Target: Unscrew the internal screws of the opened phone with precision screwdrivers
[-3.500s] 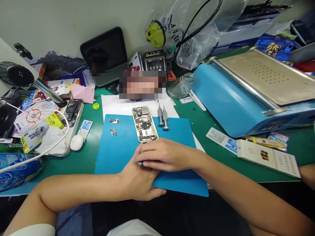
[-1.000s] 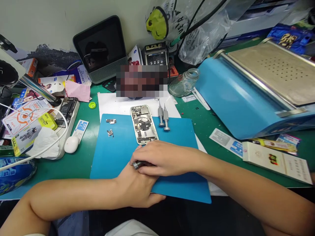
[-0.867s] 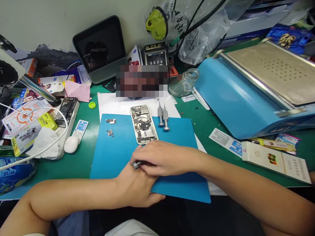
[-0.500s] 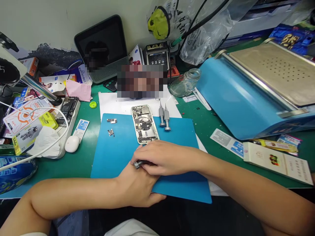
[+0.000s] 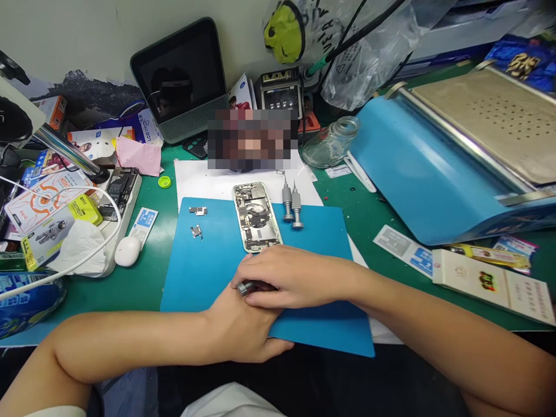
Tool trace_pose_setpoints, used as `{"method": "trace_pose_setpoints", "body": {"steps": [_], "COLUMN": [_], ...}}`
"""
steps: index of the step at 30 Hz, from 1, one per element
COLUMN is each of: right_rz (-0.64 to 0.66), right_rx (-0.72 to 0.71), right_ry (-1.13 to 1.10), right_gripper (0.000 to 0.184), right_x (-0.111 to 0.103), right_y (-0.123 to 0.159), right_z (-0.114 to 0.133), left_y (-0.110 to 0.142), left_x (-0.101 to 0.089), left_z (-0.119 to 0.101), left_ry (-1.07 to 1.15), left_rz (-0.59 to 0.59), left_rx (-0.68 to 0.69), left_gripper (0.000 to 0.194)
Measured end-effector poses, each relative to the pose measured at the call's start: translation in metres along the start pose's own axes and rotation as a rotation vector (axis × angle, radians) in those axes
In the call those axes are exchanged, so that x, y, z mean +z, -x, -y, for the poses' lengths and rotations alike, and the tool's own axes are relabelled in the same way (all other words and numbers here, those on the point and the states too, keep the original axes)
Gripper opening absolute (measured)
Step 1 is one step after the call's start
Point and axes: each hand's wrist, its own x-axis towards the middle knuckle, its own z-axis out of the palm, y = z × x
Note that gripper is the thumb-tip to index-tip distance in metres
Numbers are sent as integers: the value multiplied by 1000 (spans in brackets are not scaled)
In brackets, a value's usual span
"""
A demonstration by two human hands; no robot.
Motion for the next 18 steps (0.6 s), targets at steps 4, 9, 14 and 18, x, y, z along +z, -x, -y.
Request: {"method": "trace_pose_setpoints", "body": {"steps": [4,9,14,18], "right_rz": [3,7,9,5], "right_rx": [-18,-27,-21,-17], "right_ry": [-11,-37,-46,-33], "right_gripper": [17,25,18,18], "right_x": [0,-1,-2,-2], "right_y": [1,2,2,2], "right_z": [-2,-4,-2,-1], "left_y": [-1,-2,-1,-1], "left_x": [-1,0,0,0], "left_z": [0,1,1,0], "left_ry": [4,6,-50,-58], "left_rz": [-40,-16,-76,-79], "left_rx": [6,5,31,29], "left_gripper": [78,74,73,76]}}
